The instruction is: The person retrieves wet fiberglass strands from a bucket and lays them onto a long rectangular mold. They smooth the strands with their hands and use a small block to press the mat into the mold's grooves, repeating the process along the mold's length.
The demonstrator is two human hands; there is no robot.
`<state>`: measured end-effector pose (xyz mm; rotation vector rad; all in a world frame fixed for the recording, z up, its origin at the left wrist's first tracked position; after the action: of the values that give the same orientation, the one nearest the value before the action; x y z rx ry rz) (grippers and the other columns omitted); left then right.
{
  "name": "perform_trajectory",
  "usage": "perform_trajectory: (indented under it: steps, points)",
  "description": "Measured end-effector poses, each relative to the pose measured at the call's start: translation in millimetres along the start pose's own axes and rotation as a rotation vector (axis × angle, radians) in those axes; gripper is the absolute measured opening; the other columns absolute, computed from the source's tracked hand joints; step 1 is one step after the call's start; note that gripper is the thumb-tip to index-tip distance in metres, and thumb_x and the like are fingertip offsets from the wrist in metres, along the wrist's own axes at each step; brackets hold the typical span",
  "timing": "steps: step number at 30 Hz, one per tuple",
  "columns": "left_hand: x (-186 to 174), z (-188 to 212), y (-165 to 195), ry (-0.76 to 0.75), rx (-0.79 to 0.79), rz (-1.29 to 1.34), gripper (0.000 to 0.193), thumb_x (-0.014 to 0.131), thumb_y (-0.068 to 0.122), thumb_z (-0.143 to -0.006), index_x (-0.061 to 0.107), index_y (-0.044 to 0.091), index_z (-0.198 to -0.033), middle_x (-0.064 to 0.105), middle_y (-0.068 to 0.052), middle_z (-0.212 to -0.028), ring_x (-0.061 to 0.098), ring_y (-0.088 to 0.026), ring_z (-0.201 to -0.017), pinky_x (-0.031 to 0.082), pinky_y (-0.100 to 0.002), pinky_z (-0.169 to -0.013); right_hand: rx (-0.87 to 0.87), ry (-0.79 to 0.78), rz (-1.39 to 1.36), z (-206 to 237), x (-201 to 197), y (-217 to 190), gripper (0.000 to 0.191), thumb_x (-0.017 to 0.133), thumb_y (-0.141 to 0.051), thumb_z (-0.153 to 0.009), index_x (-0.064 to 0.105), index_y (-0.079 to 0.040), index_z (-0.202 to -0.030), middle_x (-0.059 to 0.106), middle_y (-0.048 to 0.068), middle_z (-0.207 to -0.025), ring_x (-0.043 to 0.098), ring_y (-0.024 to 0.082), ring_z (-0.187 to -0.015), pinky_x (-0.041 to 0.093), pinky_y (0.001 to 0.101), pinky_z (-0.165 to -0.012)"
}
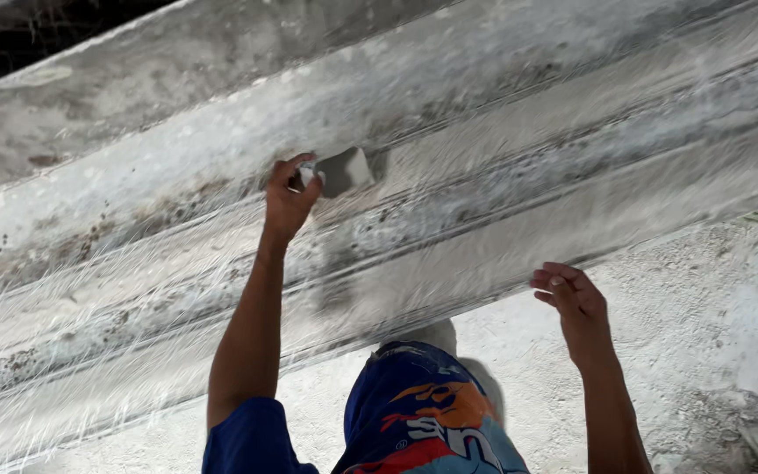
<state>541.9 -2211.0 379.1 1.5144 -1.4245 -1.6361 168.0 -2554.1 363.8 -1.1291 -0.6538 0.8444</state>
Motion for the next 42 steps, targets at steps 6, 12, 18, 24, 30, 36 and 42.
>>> perform_trajectory:
  steps: [6, 12, 18, 24, 30, 36, 42]
  points:
    - [120, -44, 50, -0.052, 0.007, -0.008, 0.037, 0.079, 0.010, -0.087, 0.072, 0.010, -0.124, 0.050, -0.004, -0.093, 0.049, -0.012, -0.075, 0.046, -0.029, -0.069, 0.028, 0.075, -0.048, -64, -106, -33, 0.028, 0.049, -0.015, -0.108, 0.058, 0.000, -0.130, 0.068, 0.013, -0.119, 0.068, 0.024, -0.111, 0.056, 0.0389, -0.095]
    - [233, -72, 92, -0.059, -0.015, 0.006, 0.037, 0.079, 0.012, -0.086, 0.073, 0.011, -0.123, 0.054, -0.004, -0.099, 0.053, -0.011, -0.079, 0.050, -0.029, -0.073, -0.001, -0.014, -0.066, -147, -216, -33, 0.028, 0.048, -0.015, -0.108, 0.057, -0.001, -0.130, 0.067, 0.013, -0.119, 0.068, 0.024, -0.111, 0.056, 0.0397, -0.096]
    - [352, -87, 146, 0.040, -0.022, -0.110, 0.039, 0.082, 0.012, -0.085, 0.074, 0.009, -0.123, 0.052, -0.005, -0.095, 0.051, -0.013, -0.074, 0.048, -0.029, -0.070, -0.009, -0.106, 0.009, -226, -363, -32, 0.029, 0.047, -0.019, -0.109, 0.058, -0.001, -0.130, 0.067, 0.013, -0.118, 0.067, 0.024, -0.110, 0.056, 0.0391, -0.095]
    - [466, -113, 203, 0.115, -0.033, -0.094, 0.038, 0.082, 0.015, -0.085, 0.072, 0.009, -0.121, 0.052, -0.005, -0.093, 0.055, -0.014, -0.075, 0.050, -0.031, -0.072, 0.058, -0.183, 0.001, -281, -493, -66, 0.030, 0.049, -0.016, -0.107, 0.057, 0.002, -0.130, 0.066, 0.014, -0.119, 0.067, 0.025, -0.110, 0.056, 0.0400, -0.094]
    - [570, -139, 244, 0.154, -0.017, -0.197, 0.042, 0.083, 0.020, -0.082, 0.073, 0.013, -0.122, 0.057, -0.009, -0.093, 0.059, -0.022, -0.083, 0.053, -0.037, -0.079, 0.082, -0.155, 0.010, -310, -572, -72, 0.030, 0.048, -0.015, -0.107, 0.056, 0.001, -0.131, 0.066, 0.013, -0.120, 0.067, 0.025, -0.111, 0.055, 0.0389, -0.095]
    - [647, -163, 277, 0.158, 0.036, -0.184, 0.043, 0.083, 0.022, -0.081, 0.073, 0.014, -0.121, 0.057, -0.010, -0.099, 0.061, -0.024, -0.086, 0.054, -0.038, -0.080, 0.119, -0.141, -0.073, -316, -608, -63, 0.028, 0.049, -0.014, -0.107, 0.057, 0.001, -0.129, 0.067, 0.014, -0.118, 0.067, 0.025, -0.110, 0.056, 0.0392, -0.094]
    - [704, -186, 305, 0.126, 0.041, -0.213, 0.042, 0.083, 0.025, -0.080, 0.073, 0.016, -0.121, 0.057, -0.010, -0.099, 0.062, -0.025, -0.087, 0.055, -0.039, -0.080, 0.123, -0.098, -0.055, -321, -636, -68, 0.029, 0.049, -0.016, -0.106, 0.058, 0.000, -0.129, 0.067, 0.013, -0.118, 0.068, 0.023, -0.109, 0.056, 0.0380, -0.094]
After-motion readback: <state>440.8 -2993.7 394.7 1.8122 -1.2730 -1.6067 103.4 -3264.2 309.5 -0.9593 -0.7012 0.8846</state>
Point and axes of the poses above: each hand's wrist, its own z-axis away from the middle knuckle, its own x-axis out of the palm, y = z × x, the point moved 7 cm from there along -z, towards the middle knuckle
